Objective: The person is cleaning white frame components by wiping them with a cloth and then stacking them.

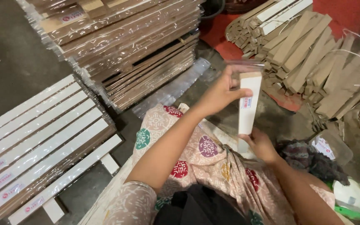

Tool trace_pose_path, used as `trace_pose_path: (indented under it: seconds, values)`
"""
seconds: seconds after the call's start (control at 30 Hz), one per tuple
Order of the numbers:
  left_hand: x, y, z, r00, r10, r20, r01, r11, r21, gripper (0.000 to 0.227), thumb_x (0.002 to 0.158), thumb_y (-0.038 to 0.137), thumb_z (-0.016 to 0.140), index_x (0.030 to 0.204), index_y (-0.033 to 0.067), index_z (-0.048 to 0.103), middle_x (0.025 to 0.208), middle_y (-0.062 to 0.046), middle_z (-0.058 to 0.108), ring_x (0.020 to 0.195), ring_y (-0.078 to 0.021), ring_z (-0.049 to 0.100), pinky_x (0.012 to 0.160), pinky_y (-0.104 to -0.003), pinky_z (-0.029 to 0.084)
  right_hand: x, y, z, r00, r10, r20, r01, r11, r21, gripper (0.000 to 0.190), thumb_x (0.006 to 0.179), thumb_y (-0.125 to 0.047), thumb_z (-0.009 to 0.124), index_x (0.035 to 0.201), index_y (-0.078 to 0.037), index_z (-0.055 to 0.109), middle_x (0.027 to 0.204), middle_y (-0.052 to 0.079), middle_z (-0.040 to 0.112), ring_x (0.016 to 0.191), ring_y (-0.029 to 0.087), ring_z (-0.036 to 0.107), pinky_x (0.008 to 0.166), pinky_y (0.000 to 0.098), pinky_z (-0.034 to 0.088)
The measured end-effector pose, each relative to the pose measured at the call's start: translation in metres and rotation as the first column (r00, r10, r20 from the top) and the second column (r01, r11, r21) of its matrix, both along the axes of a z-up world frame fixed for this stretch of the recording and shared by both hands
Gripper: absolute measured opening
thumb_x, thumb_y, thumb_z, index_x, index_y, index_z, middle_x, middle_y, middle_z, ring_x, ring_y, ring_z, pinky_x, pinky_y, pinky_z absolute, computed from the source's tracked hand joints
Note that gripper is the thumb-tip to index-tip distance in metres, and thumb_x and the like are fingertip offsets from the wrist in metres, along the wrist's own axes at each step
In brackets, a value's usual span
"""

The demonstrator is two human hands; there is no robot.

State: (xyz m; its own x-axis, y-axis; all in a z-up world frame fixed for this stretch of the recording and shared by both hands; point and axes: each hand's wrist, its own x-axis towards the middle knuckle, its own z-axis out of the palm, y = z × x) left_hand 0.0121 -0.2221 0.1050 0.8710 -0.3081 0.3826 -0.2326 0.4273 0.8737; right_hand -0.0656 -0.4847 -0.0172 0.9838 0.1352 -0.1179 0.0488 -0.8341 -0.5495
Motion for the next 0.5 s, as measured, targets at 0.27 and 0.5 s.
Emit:
trace_pose_path:
  seconds: [0.27, 0.5]
  values:
    - [-0.024, -0.059, 0.026, 0.986, 0.152, 0.066, -0.166, 0.91, 0.379, 0.037, 0.079, 0.031, 0.077, 0.101, 0.0049, 0.062, 0.105, -0.017, 0.078, 0.096, -0.0238, 0.078, 0.08, -0.034, 0.065, 0.01, -0.025, 0.107, 0.882, 0.026, 0.471, -0.293, 0.812, 0.505, 0.047, 0.103, -0.012, 0.045, 0.149, 0.001, 0.044, 0.145, 0.021, 0.05, 0.124, 0.032, 0.053, 0.11, 0.0438, 0.044]
    - [-0.054, -0.103, 0.001, 0.952, 0.151, 0.265, -0.286, 0.743, 0.605, 0.037, 0.078, 0.044, 0.073, 0.1, 0.0149, 0.066, 0.098, -0.004, 0.076, 0.097, -0.0255, 0.068, 0.093, -0.041, 0.048, -0.014, 0.03, 0.273, 0.961, -0.205, 0.186, 0.015, 0.711, 0.703, 0.02, 0.111, -0.019, 0.05, 0.117, -0.005, 0.063, 0.108, 0.008, 0.069, 0.099, 0.015, 0.068, 0.092, 0.0252, 0.055]
